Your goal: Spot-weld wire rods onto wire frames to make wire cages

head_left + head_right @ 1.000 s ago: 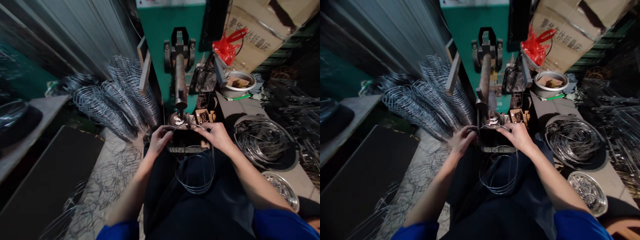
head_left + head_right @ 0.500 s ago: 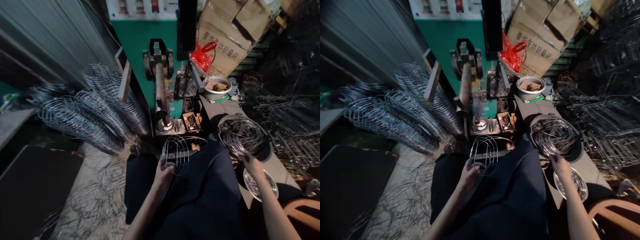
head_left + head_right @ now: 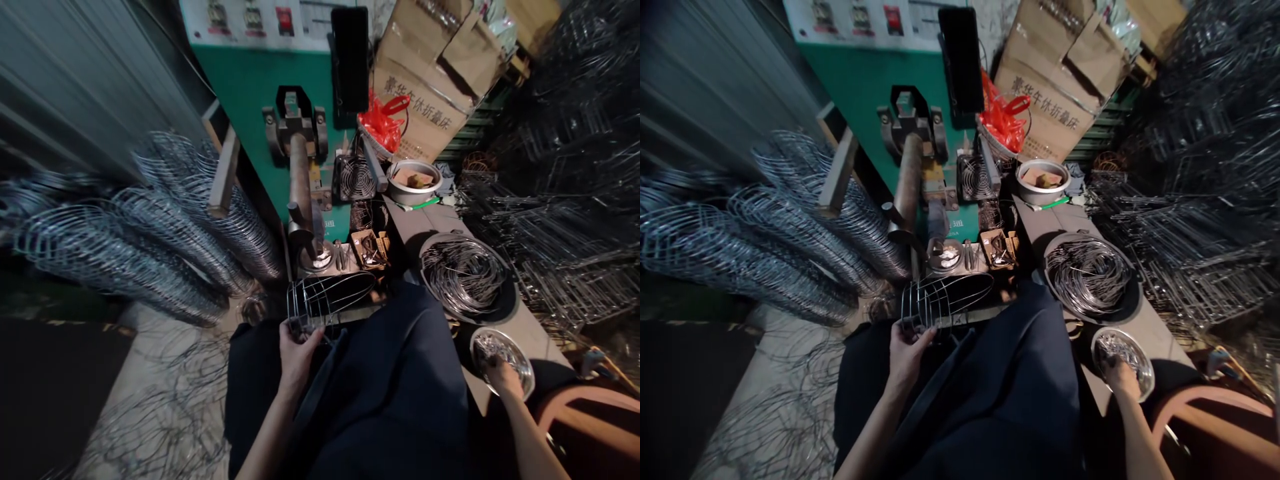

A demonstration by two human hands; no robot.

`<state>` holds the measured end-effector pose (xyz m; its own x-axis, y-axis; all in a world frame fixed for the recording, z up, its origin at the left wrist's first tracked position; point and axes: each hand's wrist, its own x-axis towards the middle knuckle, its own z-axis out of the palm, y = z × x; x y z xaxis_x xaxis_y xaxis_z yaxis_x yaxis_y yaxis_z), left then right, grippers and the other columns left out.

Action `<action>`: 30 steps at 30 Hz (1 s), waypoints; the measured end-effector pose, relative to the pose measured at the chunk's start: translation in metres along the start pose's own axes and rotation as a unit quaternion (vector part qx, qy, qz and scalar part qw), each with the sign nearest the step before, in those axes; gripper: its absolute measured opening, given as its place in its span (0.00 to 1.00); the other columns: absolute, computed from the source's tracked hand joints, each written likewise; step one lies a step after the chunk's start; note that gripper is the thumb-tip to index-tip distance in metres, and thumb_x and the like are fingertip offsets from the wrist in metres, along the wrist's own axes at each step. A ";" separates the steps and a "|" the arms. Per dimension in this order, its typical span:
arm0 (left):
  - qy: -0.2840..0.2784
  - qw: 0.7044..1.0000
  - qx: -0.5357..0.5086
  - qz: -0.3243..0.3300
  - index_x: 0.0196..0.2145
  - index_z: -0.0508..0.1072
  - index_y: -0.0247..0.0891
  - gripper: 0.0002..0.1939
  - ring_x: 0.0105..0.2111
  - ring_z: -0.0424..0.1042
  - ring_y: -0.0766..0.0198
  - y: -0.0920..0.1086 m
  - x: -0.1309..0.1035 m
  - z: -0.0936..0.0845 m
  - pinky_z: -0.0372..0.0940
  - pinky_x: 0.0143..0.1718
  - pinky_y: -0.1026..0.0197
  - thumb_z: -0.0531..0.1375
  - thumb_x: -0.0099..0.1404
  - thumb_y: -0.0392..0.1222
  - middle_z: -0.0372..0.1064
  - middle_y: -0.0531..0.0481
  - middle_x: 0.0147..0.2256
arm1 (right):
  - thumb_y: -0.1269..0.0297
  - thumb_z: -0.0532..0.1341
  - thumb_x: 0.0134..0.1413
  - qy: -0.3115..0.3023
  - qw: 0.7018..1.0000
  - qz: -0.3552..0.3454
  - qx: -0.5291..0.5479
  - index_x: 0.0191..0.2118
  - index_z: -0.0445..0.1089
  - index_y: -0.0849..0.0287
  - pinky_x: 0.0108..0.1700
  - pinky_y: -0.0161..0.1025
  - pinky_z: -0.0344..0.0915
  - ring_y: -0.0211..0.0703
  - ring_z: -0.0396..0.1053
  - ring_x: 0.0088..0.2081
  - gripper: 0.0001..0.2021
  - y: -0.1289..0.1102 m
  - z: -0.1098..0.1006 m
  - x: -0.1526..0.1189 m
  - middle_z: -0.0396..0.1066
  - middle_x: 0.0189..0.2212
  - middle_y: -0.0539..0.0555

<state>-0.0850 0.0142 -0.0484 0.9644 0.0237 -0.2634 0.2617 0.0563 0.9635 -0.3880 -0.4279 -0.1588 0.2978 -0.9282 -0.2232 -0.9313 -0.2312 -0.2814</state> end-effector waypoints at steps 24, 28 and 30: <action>0.066 0.968 0.213 0.117 0.43 0.61 0.42 0.28 0.27 0.71 0.63 0.036 -0.008 -0.014 0.66 0.30 0.62 0.70 0.50 0.51 0.70 0.55 0.28 | 0.66 0.58 0.67 -0.088 0.675 -0.725 0.102 0.47 0.75 0.54 0.62 0.59 0.47 0.54 0.63 0.59 0.09 -0.418 -0.051 -0.154 0.76 0.46 0.58; 0.060 0.973 0.198 0.101 0.41 0.61 0.42 0.27 0.25 0.70 0.63 0.040 -0.005 -0.012 0.65 0.29 0.62 0.69 0.50 0.51 0.69 0.56 0.27 | 0.71 0.58 0.65 -0.091 0.677 -0.730 0.037 0.51 0.73 0.53 0.62 0.62 0.42 0.54 0.64 0.59 0.13 -0.423 -0.040 -0.153 0.76 0.47 0.57; 0.058 0.974 0.195 0.095 0.42 0.61 0.42 0.27 0.24 0.69 0.64 0.042 -0.002 -0.009 0.64 0.27 0.62 0.70 0.50 0.51 0.69 0.56 0.27 | 0.75 0.58 0.64 -0.076 0.673 -0.736 0.022 0.53 0.71 0.53 0.62 0.63 0.41 0.53 0.63 0.59 0.16 -0.424 -0.038 -0.156 0.76 0.46 0.57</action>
<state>-0.0765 0.0258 -0.0078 0.9921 0.1099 -0.0596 0.0942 -0.3432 0.9345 -0.0471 -0.1965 0.0308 0.9117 0.3369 0.2349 0.4008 -0.8549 -0.3294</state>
